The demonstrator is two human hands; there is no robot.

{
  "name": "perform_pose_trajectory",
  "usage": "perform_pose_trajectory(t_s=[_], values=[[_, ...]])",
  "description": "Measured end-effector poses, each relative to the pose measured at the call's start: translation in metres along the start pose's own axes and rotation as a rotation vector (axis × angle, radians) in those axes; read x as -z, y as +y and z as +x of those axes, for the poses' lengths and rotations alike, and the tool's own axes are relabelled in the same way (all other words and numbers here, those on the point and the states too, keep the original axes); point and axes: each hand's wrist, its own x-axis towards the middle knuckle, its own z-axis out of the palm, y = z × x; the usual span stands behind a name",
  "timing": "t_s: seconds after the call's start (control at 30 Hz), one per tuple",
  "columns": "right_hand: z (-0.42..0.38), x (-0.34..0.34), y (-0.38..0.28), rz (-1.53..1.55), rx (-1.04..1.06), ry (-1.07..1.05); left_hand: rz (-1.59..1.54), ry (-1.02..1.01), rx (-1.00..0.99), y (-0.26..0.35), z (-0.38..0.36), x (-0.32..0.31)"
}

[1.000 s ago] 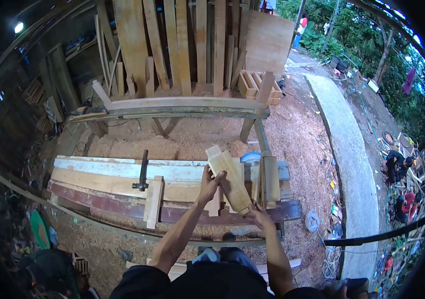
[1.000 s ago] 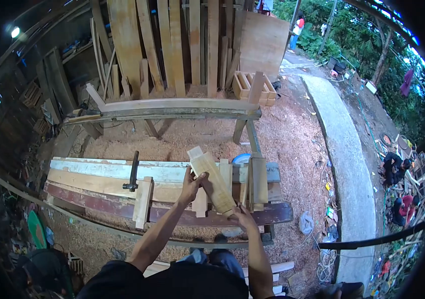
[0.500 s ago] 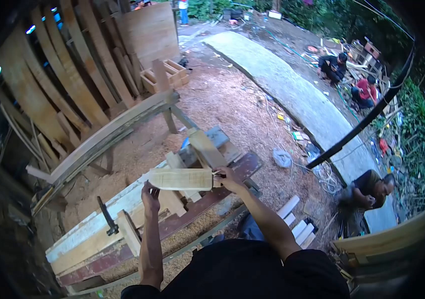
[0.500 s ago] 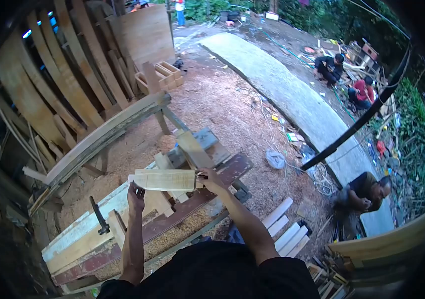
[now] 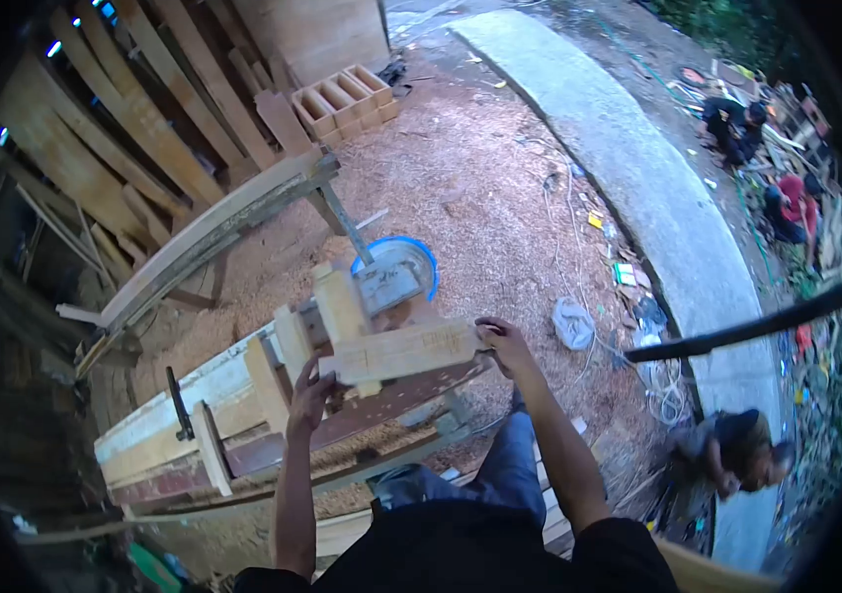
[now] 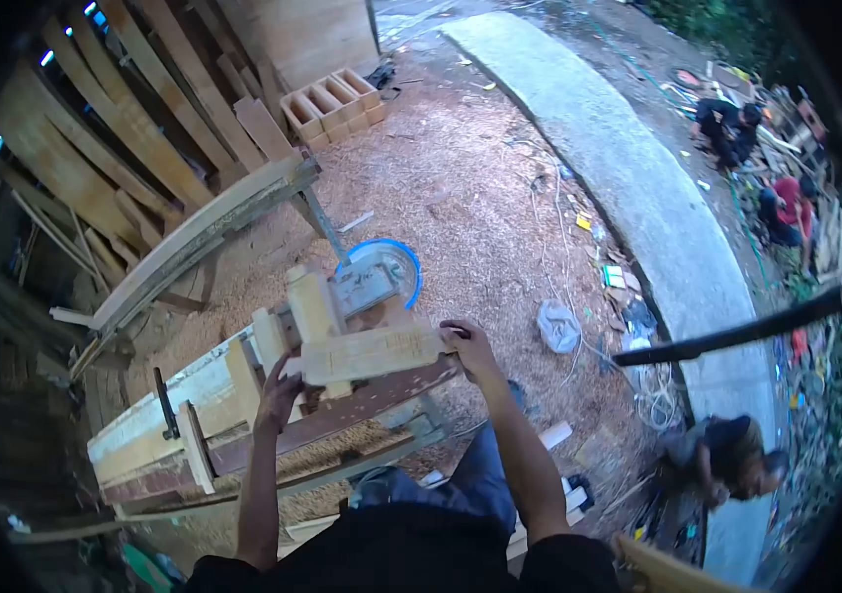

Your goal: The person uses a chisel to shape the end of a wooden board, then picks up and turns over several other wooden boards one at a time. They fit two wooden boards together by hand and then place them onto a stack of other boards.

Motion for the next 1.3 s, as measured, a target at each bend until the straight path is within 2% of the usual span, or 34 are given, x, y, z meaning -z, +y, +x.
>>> perform_pose_trajectory(t_s=[0.03,0.07,0.17,0.23,0.27,0.33,0.43,0.5,0.53,0.6,0.7,0.77,0.87,0.93,1.0,1.07,1.2,1.3], values=[[0.016,0.039,-0.012,0.061,-0.064,-0.022,-0.114,-0.040,0.145,-0.003,0.005,-0.040],[0.026,0.060,-0.025,0.106,-0.083,-0.029,-0.055,-0.018,0.159,-0.008,0.009,-0.053],[0.044,0.104,-0.089,0.097,-0.193,-0.206,-0.263,0.052,0.080,-0.008,0.009,-0.117],[0.061,0.125,-0.124,0.151,-0.268,-0.348,-0.354,-0.091,0.087,-0.007,0.010,-0.141],[0.069,0.131,-0.138,0.129,-0.272,-0.375,-0.373,-0.070,0.066,-0.006,0.011,-0.153],[0.078,0.147,-0.167,-0.030,-0.134,-0.461,-0.337,-0.069,0.077,-0.003,0.021,-0.177],[0.096,0.155,-0.211,-0.163,-0.096,-0.398,-0.355,-0.039,0.055,-0.003,0.050,-0.206],[0.109,0.153,-0.232,-0.310,-0.059,-0.283,-0.319,0.079,0.051,0.024,0.064,-0.238],[0.121,0.152,-0.239,-0.317,-0.041,-0.295,-0.324,0.079,0.030,0.030,0.081,-0.243],[0.142,0.156,-0.251,-0.544,-0.001,-0.247,-0.265,0.132,0.044,0.029,0.107,-0.246],[0.176,0.153,-0.275,-0.651,0.018,-0.202,-0.120,0.206,0.019,0.070,0.137,-0.276],[0.206,0.154,-0.289,-0.671,-0.005,-0.175,-0.034,0.233,-0.005,0.084,0.163,-0.288],[0.261,0.155,-0.312,-0.585,-0.057,-0.156,-0.202,0.214,-0.045,0.094,0.225,-0.297],[0.303,0.150,-0.332,-0.579,-0.041,-0.163,-0.085,0.165,0.063,0.102,0.273,-0.299],[0.349,0.148,-0.345,-0.585,-0.029,-0.196,-0.017,0.167,0.027,0.108,0.314,-0.305],[0.392,0.132,-0.365,-0.601,-0.056,-0.176,0.030,0.225,0.023,0.124,0.351,-0.310],[0.466,0.094,-0.406,-0.616,0.003,-0.223,-0.098,0.259,0.085,0.174,0.406,-0.313],[0.515,0.066,-0.432,-0.582,0.006,-0.265,-0.123,0.335,0.050,0.195,0.447,-0.312]])
